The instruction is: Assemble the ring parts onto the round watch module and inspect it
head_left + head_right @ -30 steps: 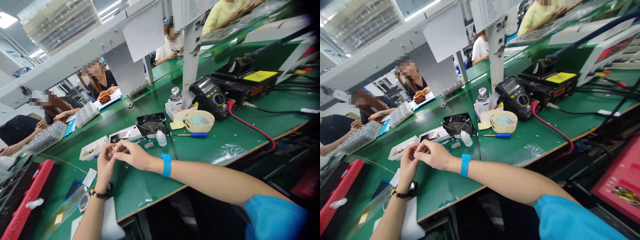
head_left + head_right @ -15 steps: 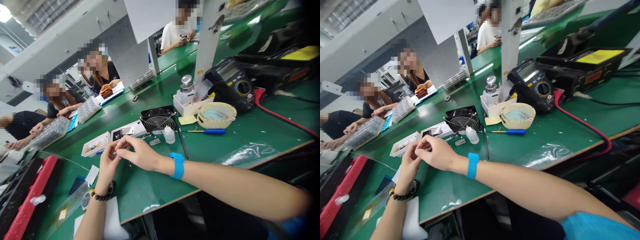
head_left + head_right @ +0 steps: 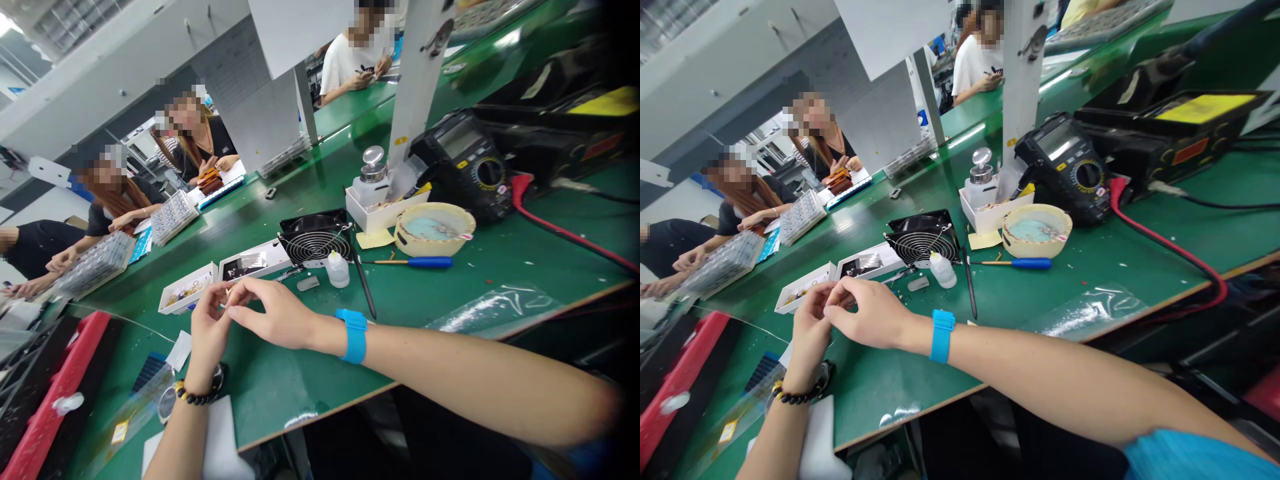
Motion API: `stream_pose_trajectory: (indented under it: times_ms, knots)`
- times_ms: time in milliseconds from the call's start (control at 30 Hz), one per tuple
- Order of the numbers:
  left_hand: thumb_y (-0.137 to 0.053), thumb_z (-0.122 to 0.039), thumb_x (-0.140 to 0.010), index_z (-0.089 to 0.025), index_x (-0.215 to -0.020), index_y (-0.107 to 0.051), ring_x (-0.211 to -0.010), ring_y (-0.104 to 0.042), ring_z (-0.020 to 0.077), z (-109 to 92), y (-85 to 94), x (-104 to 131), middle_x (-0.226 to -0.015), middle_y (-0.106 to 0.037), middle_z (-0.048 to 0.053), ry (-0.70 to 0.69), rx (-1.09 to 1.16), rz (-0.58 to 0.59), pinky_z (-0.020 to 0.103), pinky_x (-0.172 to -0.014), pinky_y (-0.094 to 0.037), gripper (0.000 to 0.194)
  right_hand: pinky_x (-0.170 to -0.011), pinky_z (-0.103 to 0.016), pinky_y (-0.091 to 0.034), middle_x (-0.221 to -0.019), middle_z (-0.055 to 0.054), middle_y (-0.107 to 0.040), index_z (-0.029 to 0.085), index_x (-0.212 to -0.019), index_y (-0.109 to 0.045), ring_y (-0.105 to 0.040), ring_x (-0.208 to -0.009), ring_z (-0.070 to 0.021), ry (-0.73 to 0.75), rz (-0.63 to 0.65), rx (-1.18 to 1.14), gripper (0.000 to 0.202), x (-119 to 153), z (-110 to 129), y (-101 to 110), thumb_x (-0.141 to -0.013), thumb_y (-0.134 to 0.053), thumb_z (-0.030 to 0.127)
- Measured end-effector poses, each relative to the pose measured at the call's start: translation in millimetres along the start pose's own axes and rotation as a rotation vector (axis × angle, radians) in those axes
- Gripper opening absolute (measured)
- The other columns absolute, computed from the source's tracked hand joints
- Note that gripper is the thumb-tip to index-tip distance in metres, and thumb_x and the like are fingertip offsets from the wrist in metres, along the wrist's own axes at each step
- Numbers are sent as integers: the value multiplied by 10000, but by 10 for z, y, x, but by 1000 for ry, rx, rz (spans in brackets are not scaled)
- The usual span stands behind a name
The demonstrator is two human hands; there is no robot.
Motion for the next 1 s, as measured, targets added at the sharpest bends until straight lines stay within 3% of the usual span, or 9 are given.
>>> stream_pose_trajectory:
  times_ms: [133,300,433,667,833,1000]
  knots:
    - [-808,-391,-810,-206,-1096,-686,-926,-684,209,15,26,-11,-1031,-728,59,3,9,-42,291,-785,-554,362,-816,-315,-520,-894,-27,-716,188,-884,-634,-671,-809,-175,-162,6,-235,76,-62,-129,-35,-922,-631,254]
    - [-829,-392,-794,-206,-1091,-693,-944,-685,213,30,31,-26,-1051,-730,63,27,33,-34,310,-849,-546,376,-765,-288,-520,-828,-19,-696,164,-853,-629,-643,-683,-134,-265,48,-434,107,-124,-207,-78,-930,-594,229]
    - [-814,-375,-799,-210,-1086,-692,-918,-679,201,46,30,-24,-1028,-731,51,34,39,-5,290,-819,-538,353,-771,-302,-521,-877,-33,-743,181,-911,-647,-699,-762,-170,-256,70,-305,106,-90,-182,-69,-931,-616,280]
    - [-810,-360,-786,-211,-1080,-659,-950,-677,211,108,55,-12,-1047,-720,57,30,55,-47,311,-842,-548,363,-792,-310,-484,-1018,-5,-776,255,-1028,-695,-721,-955,-224,-100,87,200,183,52,56,-35,-859,-723,317]
    - [-825,-391,-769,-210,-1098,-654,-911,-669,210,84,79,-4,-1041,-706,61,8,42,-81,295,-760,-550,413,-854,-327,-497,-1047,4,-779,257,-1030,-691,-728,-988,-222,-43,94,190,167,73,95,-57,-872,-717,305]
    - [-815,-444,-785,-207,-1162,-684,-986,-674,246,75,61,0,-1104,-716,85,0,42,-54,324,-812,-562,464,-890,-338,-510,-1075,-5,-775,258,-1073,-687,-728,-1023,-231,-34,116,197,206,68,95,-75,-872,-715,297]
Point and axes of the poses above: each hand's wrist, its own x-axis away from the middle knuckle, its own y-axis out of the back of the hand, z = x × y, the point moved 5 cm from there along -x, towards the middle knuckle
